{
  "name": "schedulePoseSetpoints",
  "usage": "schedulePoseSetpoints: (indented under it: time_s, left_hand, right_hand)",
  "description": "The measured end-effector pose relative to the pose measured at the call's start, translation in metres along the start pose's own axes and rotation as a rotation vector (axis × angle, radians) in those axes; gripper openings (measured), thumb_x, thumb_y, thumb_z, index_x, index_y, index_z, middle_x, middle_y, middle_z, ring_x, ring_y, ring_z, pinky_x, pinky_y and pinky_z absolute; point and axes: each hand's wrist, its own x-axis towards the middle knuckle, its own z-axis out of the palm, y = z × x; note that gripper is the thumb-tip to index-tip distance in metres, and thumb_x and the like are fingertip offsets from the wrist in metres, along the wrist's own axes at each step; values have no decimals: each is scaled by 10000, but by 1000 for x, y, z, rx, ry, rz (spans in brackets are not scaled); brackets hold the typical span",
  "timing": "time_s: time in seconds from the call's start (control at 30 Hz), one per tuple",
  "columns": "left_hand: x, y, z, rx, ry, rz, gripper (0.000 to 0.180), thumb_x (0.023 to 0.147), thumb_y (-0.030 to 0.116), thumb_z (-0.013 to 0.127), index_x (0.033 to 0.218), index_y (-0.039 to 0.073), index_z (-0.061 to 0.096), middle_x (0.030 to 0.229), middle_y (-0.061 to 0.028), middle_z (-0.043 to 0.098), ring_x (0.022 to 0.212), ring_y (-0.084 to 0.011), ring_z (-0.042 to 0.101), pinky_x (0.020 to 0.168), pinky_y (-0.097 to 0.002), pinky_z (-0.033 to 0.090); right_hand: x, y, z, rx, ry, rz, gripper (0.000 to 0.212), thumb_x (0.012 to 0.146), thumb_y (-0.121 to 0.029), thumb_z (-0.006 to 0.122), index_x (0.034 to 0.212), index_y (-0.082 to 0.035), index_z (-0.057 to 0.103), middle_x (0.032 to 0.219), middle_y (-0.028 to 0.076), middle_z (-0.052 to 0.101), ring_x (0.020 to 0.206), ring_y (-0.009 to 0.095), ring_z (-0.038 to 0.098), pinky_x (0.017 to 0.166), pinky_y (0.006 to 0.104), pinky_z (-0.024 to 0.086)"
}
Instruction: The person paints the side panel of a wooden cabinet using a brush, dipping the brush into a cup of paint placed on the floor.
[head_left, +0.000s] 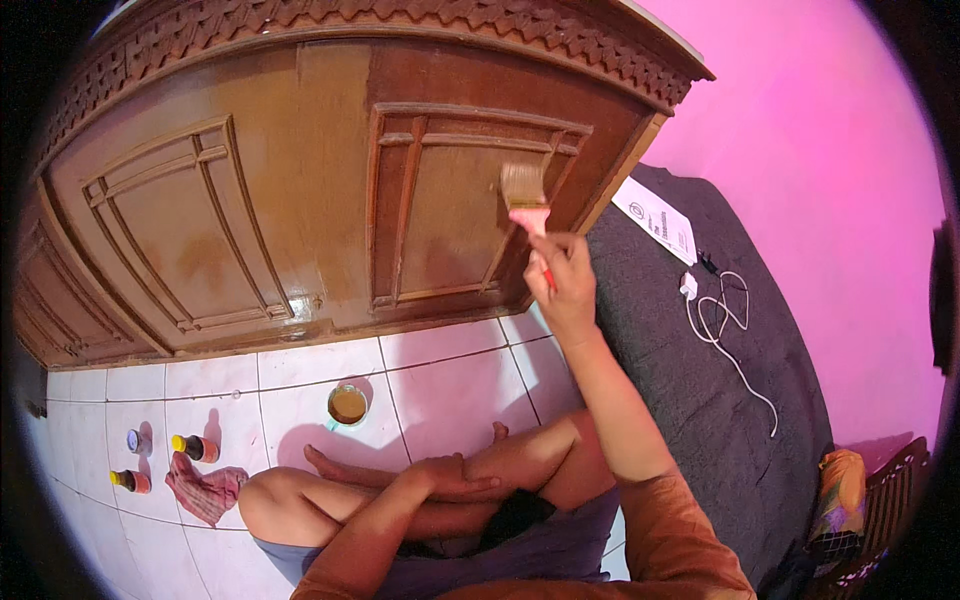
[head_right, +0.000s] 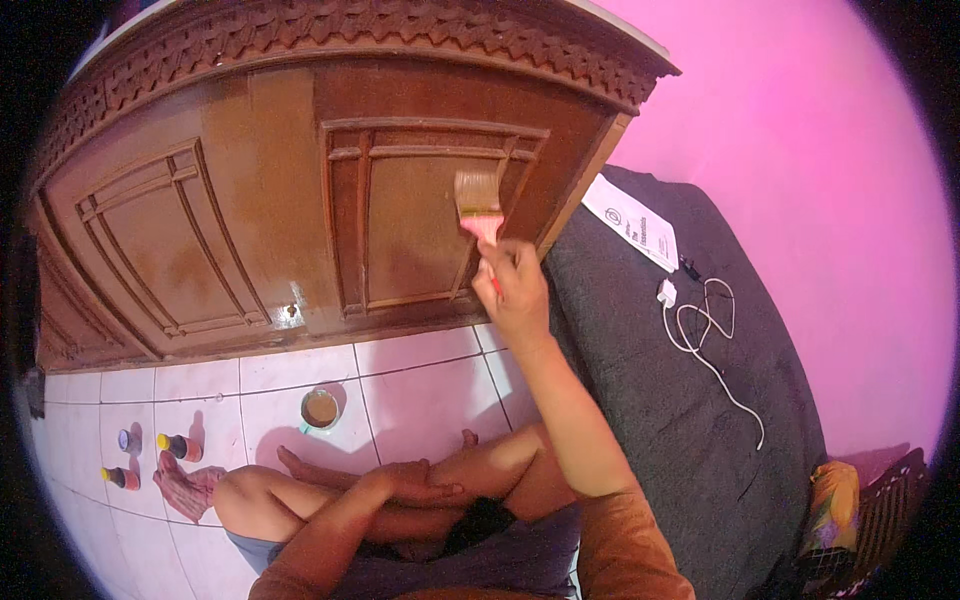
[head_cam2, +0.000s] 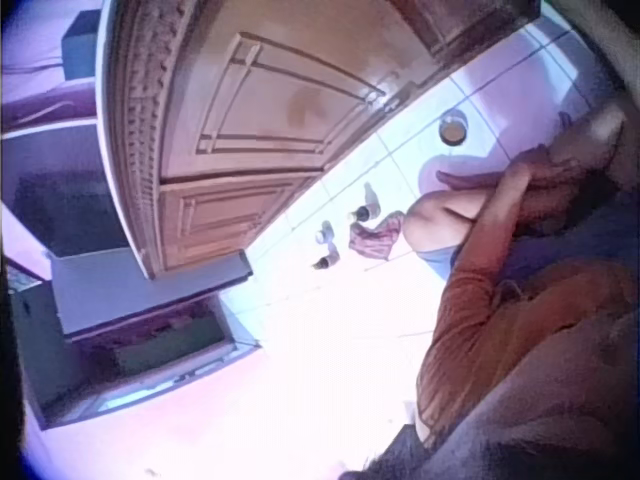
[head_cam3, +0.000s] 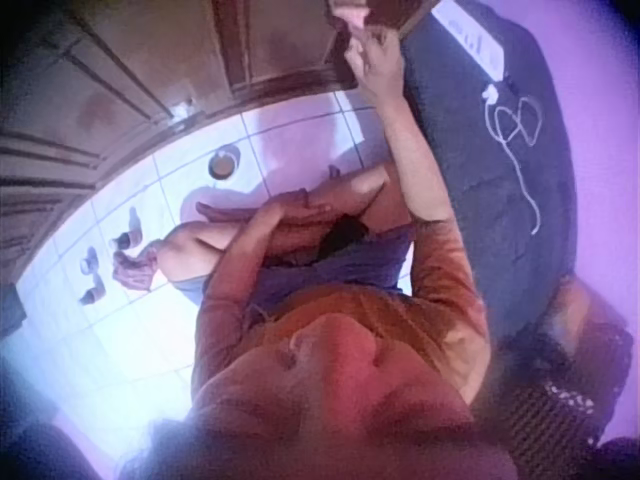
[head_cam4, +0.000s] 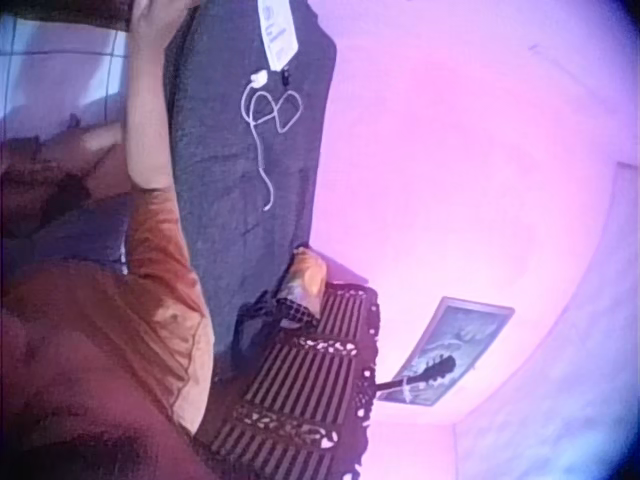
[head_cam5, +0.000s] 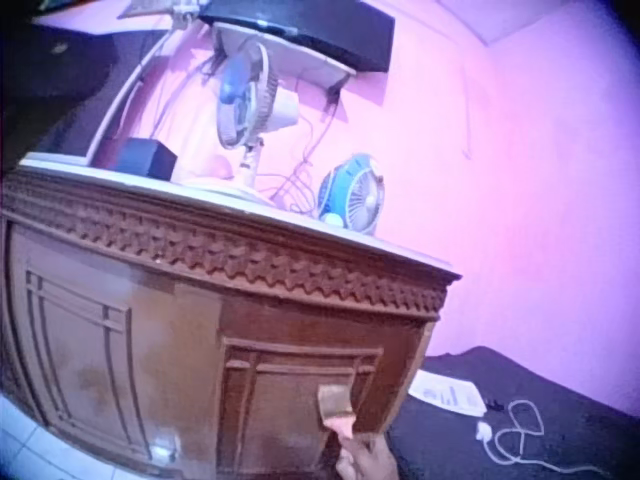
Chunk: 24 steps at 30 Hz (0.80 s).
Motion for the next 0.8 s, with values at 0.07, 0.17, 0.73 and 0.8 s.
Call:
schedulePoseSetpoints:
  time_s: [0.07, 0.17, 0.73, 0.8]
  left_hand:
    - [-3, -1, -1, -12, -2, -4, 1233, 646, 920, 466, 1170, -194, 541, 1170, -359, 585, 1133, -430, 581, 973, -439, 459]
    - [-3, -7, 2, -16, 22, 46, 1244, 646, 927, 450, 1149, -206, 544, 1168, -365, 581, 1142, -431, 576, 979, -440, 455]
    - [10, -25, 15, 79, 106, -30, 1177, 642, 940, 418, 1056, -140, 636, 1081, -330, 632, 1060, -423, 618, 929, -431, 478]
    - [6, -19, 12, 78, 100, -19, 1175, 646, 938, 417, 1063, -139, 634, 1090, -334, 627, 1071, -425, 612, 936, -434, 473]
  right_hand:
    - [-25, -2, 10, 19, -88, 60, 318, 763, -16, 701, 1077, -47, 662, 993, 145, 574, 885, 308, 632, 742, 377, 530]
    - [-35, -9, 5, 64, -139, 97, 316, 766, -17, 699, 1078, -47, 661, 990, 148, 574, 883, 311, 630, 744, 376, 529]
    - [-6, -19, -13, 110, -100, 111, 292, 773, -14, 688, 1064, -23, 658, 986, 140, 567, 871, 283, 621, 738, 353, 515]
    - [12, -23, -23, 30, 6, 21, 289, 776, -7, 685, 1064, -19, 656, 989, 147, 569, 866, 282, 619, 736, 352, 515]
